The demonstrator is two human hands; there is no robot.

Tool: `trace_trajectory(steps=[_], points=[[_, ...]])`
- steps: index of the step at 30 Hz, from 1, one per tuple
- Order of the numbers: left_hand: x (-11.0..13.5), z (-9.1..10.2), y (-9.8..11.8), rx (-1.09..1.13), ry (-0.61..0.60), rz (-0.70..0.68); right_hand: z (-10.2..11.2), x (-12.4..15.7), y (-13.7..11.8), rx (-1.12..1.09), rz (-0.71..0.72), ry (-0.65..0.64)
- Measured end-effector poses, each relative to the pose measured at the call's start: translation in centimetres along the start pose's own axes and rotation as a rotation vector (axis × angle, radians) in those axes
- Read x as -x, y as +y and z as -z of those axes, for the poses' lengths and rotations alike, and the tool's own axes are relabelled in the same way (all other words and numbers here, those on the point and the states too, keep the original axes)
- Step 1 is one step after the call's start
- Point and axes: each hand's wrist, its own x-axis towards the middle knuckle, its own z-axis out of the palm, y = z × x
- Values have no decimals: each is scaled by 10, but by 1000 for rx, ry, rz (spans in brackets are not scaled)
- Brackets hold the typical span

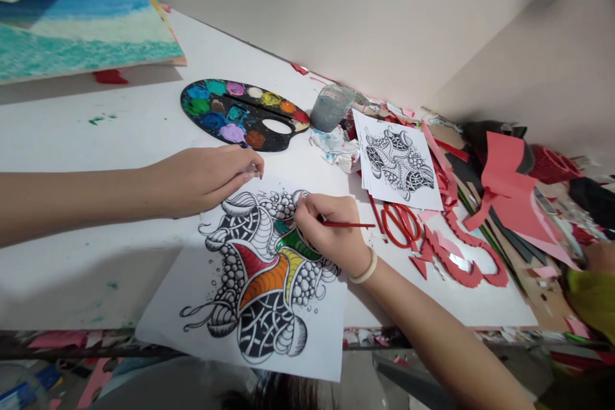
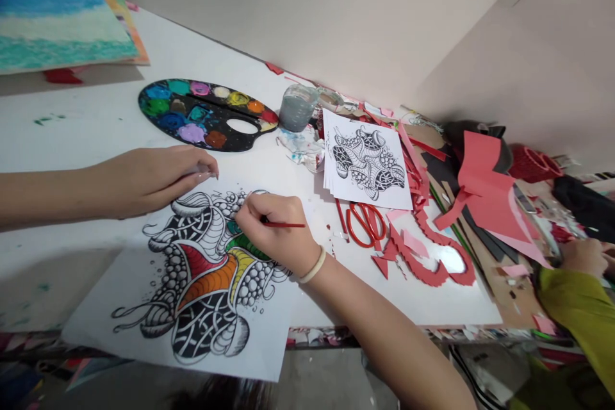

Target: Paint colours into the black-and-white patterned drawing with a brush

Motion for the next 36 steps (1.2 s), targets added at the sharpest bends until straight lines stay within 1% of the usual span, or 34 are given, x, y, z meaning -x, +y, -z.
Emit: trace_trajectory(steps=[3,6,11,16,22,27,31,36], points=[[0,0,1,2,-5,0,0,0,0,-10,0,-3],[0,1,2,0,-7,-4,0,0,-2,-24,-15,25],[0,1,2,-1,-3,-8,0,-1,-4,-40,23,47],[1,3,3,2,-12,-4,0,-1,-4,-57,-1,51],[-1,2,4,1,-11,-3,0,-1,-2,-64,75,40],[-1,3,5,-8,-29,4,-1,-2,-1,-68,146,79],[0,4,5,-14,-35,9,-1,-3,-1,-63,166,57],[-1,3,6,8,-25,5,0,-3,-1,-56,159,68]])
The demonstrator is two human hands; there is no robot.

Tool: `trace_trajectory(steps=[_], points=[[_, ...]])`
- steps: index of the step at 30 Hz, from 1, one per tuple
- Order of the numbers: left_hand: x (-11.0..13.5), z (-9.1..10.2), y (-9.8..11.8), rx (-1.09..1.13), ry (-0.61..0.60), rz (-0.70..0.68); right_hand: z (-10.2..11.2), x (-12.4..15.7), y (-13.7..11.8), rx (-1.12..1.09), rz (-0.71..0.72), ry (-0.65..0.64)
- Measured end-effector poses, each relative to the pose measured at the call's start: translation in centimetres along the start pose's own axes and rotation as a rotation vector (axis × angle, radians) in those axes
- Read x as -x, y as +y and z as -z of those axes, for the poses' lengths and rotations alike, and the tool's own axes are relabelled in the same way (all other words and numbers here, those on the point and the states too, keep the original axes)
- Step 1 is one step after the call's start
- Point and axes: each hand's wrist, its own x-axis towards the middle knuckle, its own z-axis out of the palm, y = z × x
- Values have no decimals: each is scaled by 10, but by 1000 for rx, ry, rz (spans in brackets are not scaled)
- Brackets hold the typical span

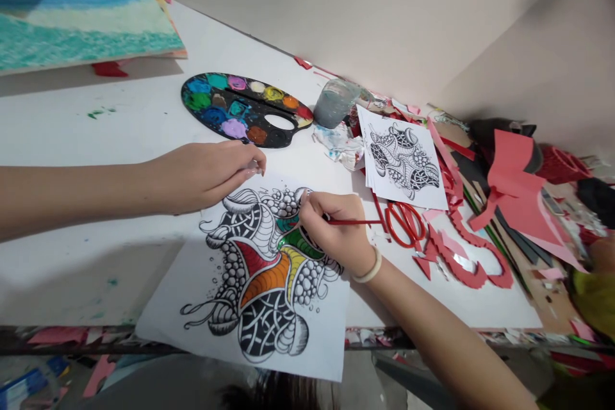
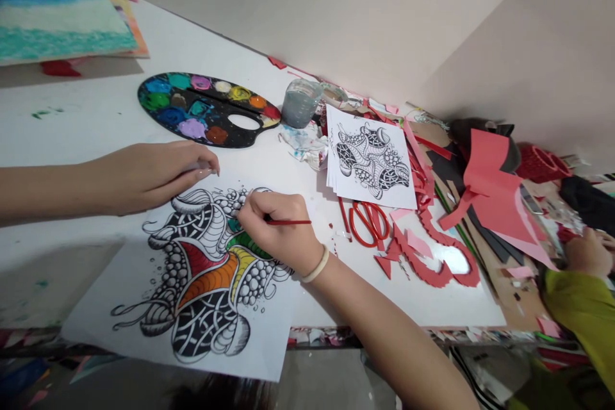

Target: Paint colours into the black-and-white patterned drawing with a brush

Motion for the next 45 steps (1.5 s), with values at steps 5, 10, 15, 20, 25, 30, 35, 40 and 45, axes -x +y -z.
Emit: trace_trajectory(steps=[5,10,15,20,25,30,35,40,45], points=[[0,0,1,3,12,-3,0,1,-1,-24,-52,-29],[0,-1,-1,3,25,-25,-1,1,0,-9,-90,-24],[0,-1,-2,-14,3,6,0,3,0,-3,-83,-29],[1,1,-1,-18,-42,31,0,4,1,48,-134,-58],[2,2,-1,-22,-60,32,0,2,2,33,-88,-39],[1,3,0,-41,-67,30,-1,2,2,49,-64,-28],[1,1,-1,-42,-31,8,-1,0,2,54,-47,-28],[1,-1,-3,-32,6,-21,-1,0,1,25,-30,4],[0,1,-2,-32,16,-16,-1,2,1,44,-98,-38]])
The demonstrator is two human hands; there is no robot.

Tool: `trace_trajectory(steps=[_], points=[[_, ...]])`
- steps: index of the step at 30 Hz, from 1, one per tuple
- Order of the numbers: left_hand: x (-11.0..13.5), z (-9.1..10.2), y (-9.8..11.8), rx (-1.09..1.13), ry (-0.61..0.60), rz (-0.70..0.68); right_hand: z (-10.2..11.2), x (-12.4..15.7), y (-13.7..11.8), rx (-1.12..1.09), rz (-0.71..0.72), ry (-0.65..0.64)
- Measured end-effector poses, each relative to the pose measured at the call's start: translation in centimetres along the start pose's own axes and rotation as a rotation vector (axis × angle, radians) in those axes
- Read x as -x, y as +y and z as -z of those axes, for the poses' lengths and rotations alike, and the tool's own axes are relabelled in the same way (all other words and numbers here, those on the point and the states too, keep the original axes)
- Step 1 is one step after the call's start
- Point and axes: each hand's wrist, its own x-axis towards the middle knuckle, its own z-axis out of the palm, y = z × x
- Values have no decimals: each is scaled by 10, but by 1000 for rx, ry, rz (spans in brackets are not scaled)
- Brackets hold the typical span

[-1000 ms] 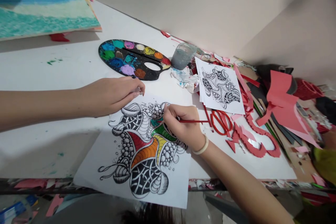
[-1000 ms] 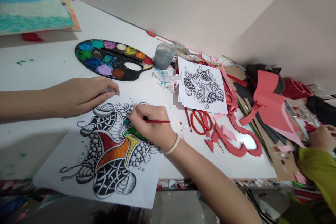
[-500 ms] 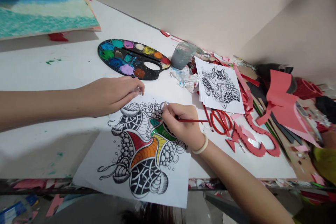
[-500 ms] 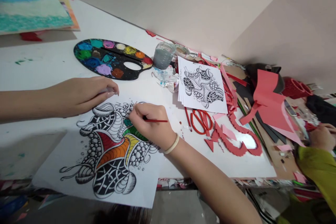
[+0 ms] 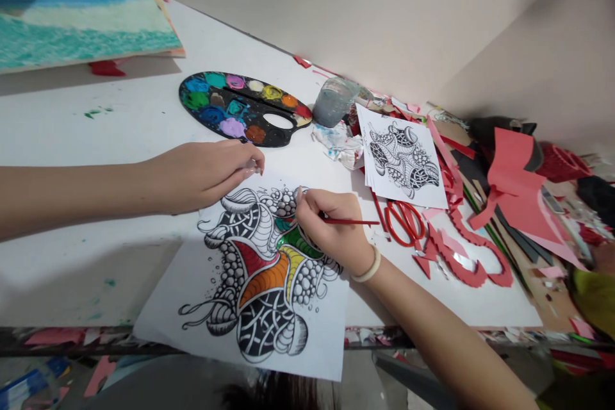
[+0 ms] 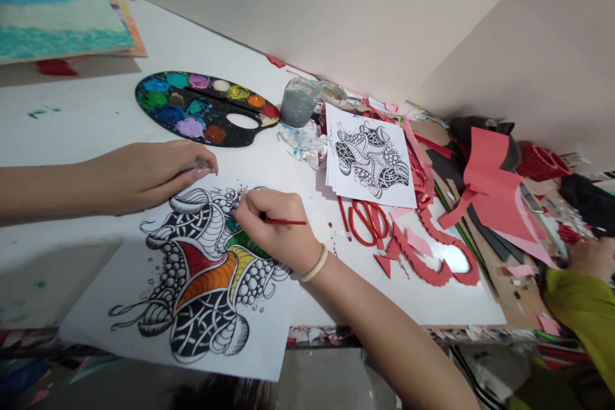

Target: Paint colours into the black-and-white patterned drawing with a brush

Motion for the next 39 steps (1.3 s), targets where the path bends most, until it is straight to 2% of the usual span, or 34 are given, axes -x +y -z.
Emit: trace_trajectory(steps=[5,10,20,24,31,35,39], points=[[-1,0,1,-30,-38,29,1,0,1,-21,1,27],[0,-1,-1,-4,7,-19,-1,1,1,-44,-20,9],[0,-2,-1,8,4,12,-1,1,0,-49,-62,-6],[0,-1,2,20,29,3,-2,0,-1,-46,-13,-13],[-5,13,21,16,-58,47,-2,-4,0,-45,87,-6],[-4,7,13,1,-23,8,-1,-3,2,-7,42,-53],[-2,-1,3,8,12,-16,-2,-3,4,-6,66,-49]])
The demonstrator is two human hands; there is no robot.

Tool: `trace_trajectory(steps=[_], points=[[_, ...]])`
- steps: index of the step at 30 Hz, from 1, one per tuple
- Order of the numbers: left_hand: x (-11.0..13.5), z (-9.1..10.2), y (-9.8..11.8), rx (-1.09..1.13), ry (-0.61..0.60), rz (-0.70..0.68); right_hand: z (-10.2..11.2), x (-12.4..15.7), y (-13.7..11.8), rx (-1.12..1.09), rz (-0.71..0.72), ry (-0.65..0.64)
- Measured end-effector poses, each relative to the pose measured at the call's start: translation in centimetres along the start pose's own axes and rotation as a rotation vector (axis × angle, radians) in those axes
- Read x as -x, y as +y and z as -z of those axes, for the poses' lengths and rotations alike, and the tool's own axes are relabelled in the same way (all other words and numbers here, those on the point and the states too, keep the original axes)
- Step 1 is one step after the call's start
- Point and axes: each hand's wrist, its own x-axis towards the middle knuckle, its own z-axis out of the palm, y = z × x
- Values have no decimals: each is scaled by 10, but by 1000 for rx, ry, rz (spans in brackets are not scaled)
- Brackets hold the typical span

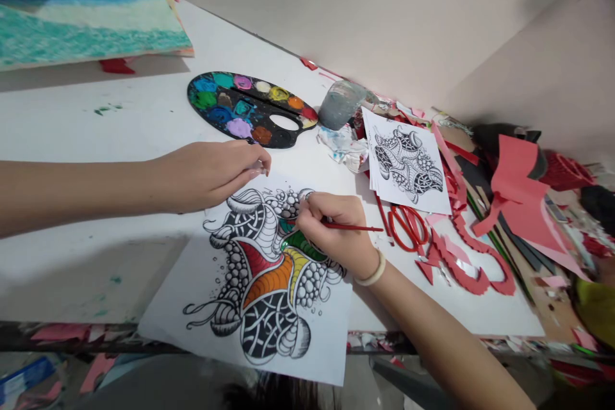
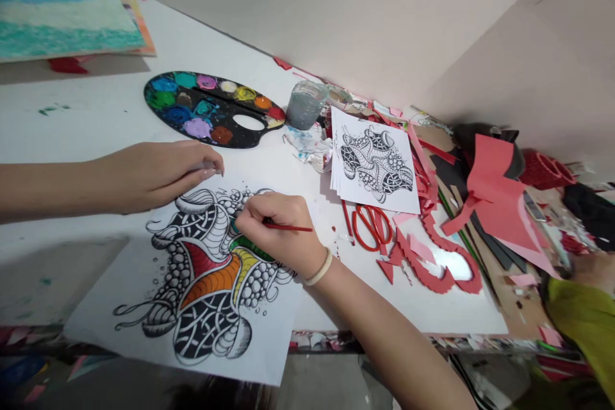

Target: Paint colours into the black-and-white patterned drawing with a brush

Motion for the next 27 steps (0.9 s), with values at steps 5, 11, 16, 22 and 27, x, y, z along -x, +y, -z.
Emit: trace_trajectory(steps=[5,11,16,22,27], points=[[0,5,6,-8,-6,3,0,1,-1,8,8,14],[-1,5,8,9,-15,10,0,1,0,-32,90,52],[2,-3,-4,14,13,-19,1,1,0,-20,83,51],[1,0,1,26,5,-16,0,0,-1,-19,67,54],[-2,13,16,24,-71,63,-1,1,0,-1,84,47]])
